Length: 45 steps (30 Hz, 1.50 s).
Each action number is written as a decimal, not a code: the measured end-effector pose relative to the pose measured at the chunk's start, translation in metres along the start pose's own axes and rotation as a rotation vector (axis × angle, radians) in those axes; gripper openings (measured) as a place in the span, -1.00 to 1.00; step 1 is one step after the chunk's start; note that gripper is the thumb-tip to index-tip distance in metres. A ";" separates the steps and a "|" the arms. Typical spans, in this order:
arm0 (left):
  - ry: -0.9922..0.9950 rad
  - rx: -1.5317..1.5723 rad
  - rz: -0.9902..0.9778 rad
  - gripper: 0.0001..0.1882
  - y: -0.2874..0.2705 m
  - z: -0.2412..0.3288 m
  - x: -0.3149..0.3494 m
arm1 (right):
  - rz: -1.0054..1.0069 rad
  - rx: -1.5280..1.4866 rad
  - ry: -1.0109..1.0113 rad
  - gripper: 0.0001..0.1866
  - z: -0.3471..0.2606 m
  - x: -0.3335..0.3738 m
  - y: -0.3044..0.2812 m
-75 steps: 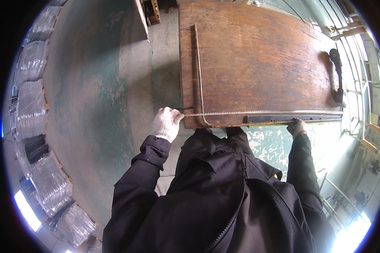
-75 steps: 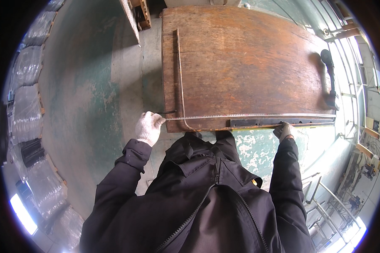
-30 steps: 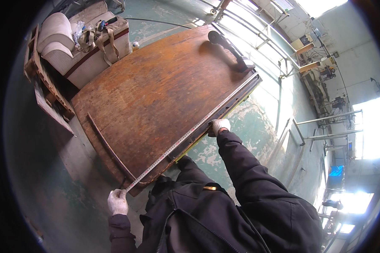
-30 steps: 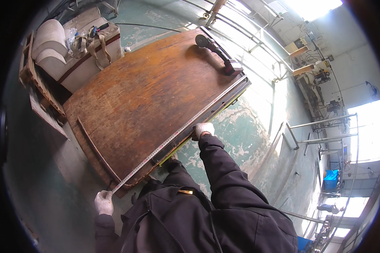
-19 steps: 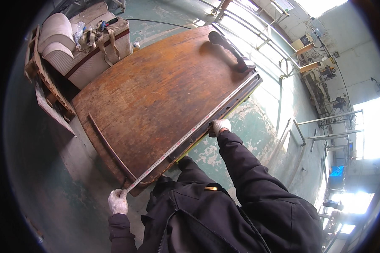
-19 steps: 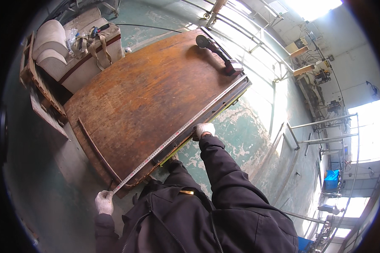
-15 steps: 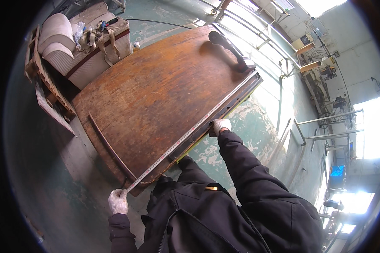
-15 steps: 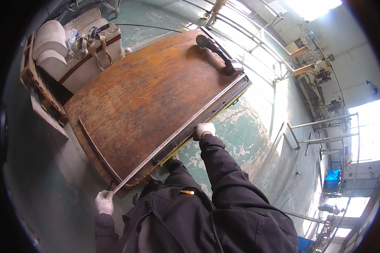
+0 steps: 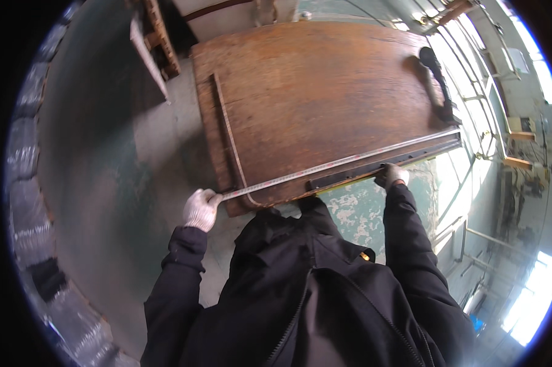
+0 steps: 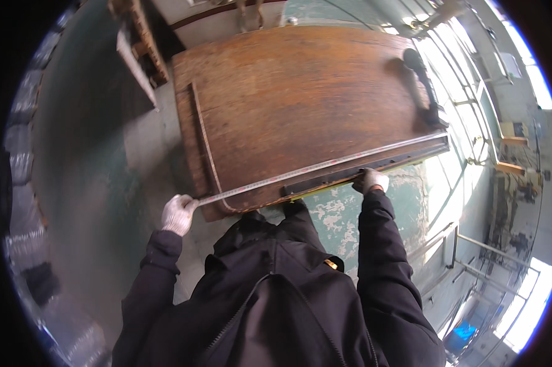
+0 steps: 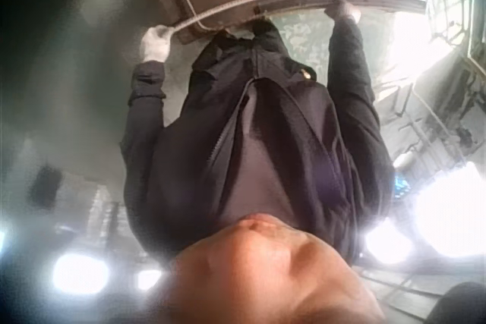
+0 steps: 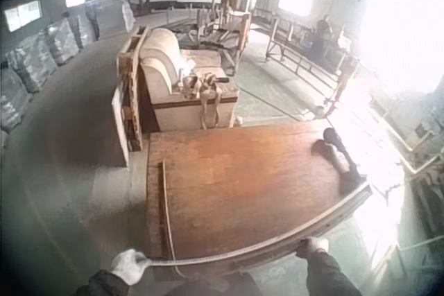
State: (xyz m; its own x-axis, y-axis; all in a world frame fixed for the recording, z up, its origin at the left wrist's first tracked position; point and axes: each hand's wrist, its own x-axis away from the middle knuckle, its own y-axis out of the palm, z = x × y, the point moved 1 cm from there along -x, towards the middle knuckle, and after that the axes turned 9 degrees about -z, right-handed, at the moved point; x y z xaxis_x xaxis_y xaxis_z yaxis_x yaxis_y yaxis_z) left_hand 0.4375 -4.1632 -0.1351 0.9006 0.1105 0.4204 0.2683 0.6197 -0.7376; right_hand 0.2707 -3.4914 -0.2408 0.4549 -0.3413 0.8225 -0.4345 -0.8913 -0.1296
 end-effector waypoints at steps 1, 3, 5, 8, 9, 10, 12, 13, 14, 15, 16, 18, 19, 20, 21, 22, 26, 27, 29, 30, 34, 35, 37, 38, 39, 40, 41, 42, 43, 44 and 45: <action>-0.015 -0.016 -0.017 -0.64 0.000 0.001 0.000 | 0.005 0.043 -0.008 -0.74 0.001 -0.006 -0.006; -0.056 -0.058 -0.022 -0.65 0.000 0.002 0.001 | -0.027 0.050 -0.010 -0.70 0.004 -0.017 -0.015; -0.051 -0.097 -0.014 -0.66 0.002 0.003 0.002 | -0.191 0.138 -0.022 -0.68 0.007 -0.028 -0.022; -0.055 -0.119 -0.002 -0.66 0.003 0.003 0.004 | -0.111 0.136 -0.031 -0.74 0.010 -0.040 -0.030; -0.052 -0.150 0.004 -0.65 0.004 0.003 0.005 | -0.069 0.150 -0.045 -0.75 0.012 -0.042 -0.029; -0.054 -0.148 0.009 -0.65 0.005 0.002 0.005 | -0.067 0.131 -0.042 -0.77 0.012 -0.043 -0.029; -0.069 -0.127 0.015 -0.66 0.006 0.002 0.006 | -0.059 0.126 -0.033 -0.77 0.013 -0.043 -0.027; -0.074 -0.144 0.016 -0.66 0.007 0.001 0.007 | -0.054 0.121 -0.029 -0.76 0.013 -0.043 -0.026; -0.080 -0.144 0.021 -0.66 0.008 0.001 0.007 | -0.093 0.109 -0.012 -0.78 0.012 -0.043 -0.027; -0.072 -0.128 0.034 -0.65 0.008 0.001 0.007 | -0.076 0.116 -0.012 -0.79 0.012 -0.044 -0.028; -0.068 -0.129 0.038 -0.65 0.009 0.001 0.007 | -0.058 0.122 -0.012 -0.80 0.011 -0.046 -0.030; -0.046 -0.135 0.060 -0.65 0.010 0.000 0.007 | -0.020 0.123 -0.010 -0.83 0.011 -0.054 -0.038; -0.027 -0.141 0.077 -0.66 0.010 0.000 0.007 | -0.034 0.124 -0.011 -0.83 0.012 -0.060 -0.042; -0.009 -0.147 0.095 -0.68 0.011 0.000 0.008 | -0.049 0.125 -0.013 -0.83 0.013 -0.067 -0.047; -0.003 -0.152 0.098 -0.67 0.011 -0.001 0.008 | -0.063 0.126 -0.015 -0.82 0.015 -0.073 -0.051; 0.002 -0.157 0.102 -0.67 0.012 -0.001 0.008 | -0.168 0.117 -0.011 -0.82 0.016 -0.079 -0.053; -0.011 -0.181 0.094 -0.67 0.012 -0.001 0.009 | -0.280 0.106 -0.024 -0.85 0.018 -0.079 -0.050; -0.018 -0.162 0.090 -0.68 0.012 0.000 0.009 | -0.232 0.111 -0.035 -0.87 0.017 -0.073 -0.047; -0.022 -0.180 0.086 -0.68 0.012 0.002 0.009 | -0.088 0.127 -0.061 -0.92 0.014 -0.056 -0.038; -0.029 -0.163 0.081 -0.68 0.011 0.003 0.009 | -0.016 0.135 -0.073 -0.90 0.012 -0.047 -0.033; -0.051 -0.163 0.075 -0.68 0.010 0.006 0.010 | -0.074 0.118 -0.050 -0.93 0.008 -0.037 -0.029; -0.055 -0.179 0.076 -0.68 0.010 0.006 0.010 | -0.125 0.106 -0.038 -0.91 0.009 -0.043 -0.032; -0.046 -0.161 0.087 -0.67 0.012 0.005 0.010 | -0.234 0.078 -0.008 -0.89 0.013 -0.063 -0.043; -0.038 -0.179 0.096 -0.67 0.013 0.003 0.009 | -0.293 0.060 0.008 -0.88 0.015 -0.074 -0.049; -0.029 -0.165 0.097 -0.67 0.015 0.002 0.009 | -0.352 0.043 0.025 -0.88 0.018 -0.085 -0.054; -0.016 -0.171 0.102 -0.67 0.016 0.000 0.008 | -0.237 0.061 0.006 -0.90 0.020 -0.094 -0.059; -0.001 -0.194 0.099 -0.67 0.016 -0.002 0.007 | -0.119 0.080 -0.012 -0.90 0.021 -0.099 -0.061; 0.010 -0.157 0.105 -0.67 0.017 -0.003 0.007 | -0.003 0.100 -0.027 -0.90 0.022 -0.100 -0.063; 0.024 -0.138 0.104 -0.67 0.016 -0.004 0.008 | -0.092 0.098 -0.021 -0.89 0.022 -0.097 -0.059; 0.038 -0.133 0.106 -0.68 0.015 -0.004 0.007 | -0.182 0.096 -0.016 -0.86 0.020 -0.088 -0.055; 0.060 -0.060 0.113 -0.71 0.014 -0.004 0.010 | -0.272 0.095 -0.009 -0.81 0.017 -0.079 -0.044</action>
State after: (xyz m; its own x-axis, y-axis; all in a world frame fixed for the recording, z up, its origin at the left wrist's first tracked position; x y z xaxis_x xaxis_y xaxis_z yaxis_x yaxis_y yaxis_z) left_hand 0.4510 -4.1564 -0.1429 0.9446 0.1295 0.3018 0.1822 0.5578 -0.8097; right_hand 0.2677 -3.4305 -0.3094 0.5520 -0.0885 0.8291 -0.2214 -0.9742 0.0434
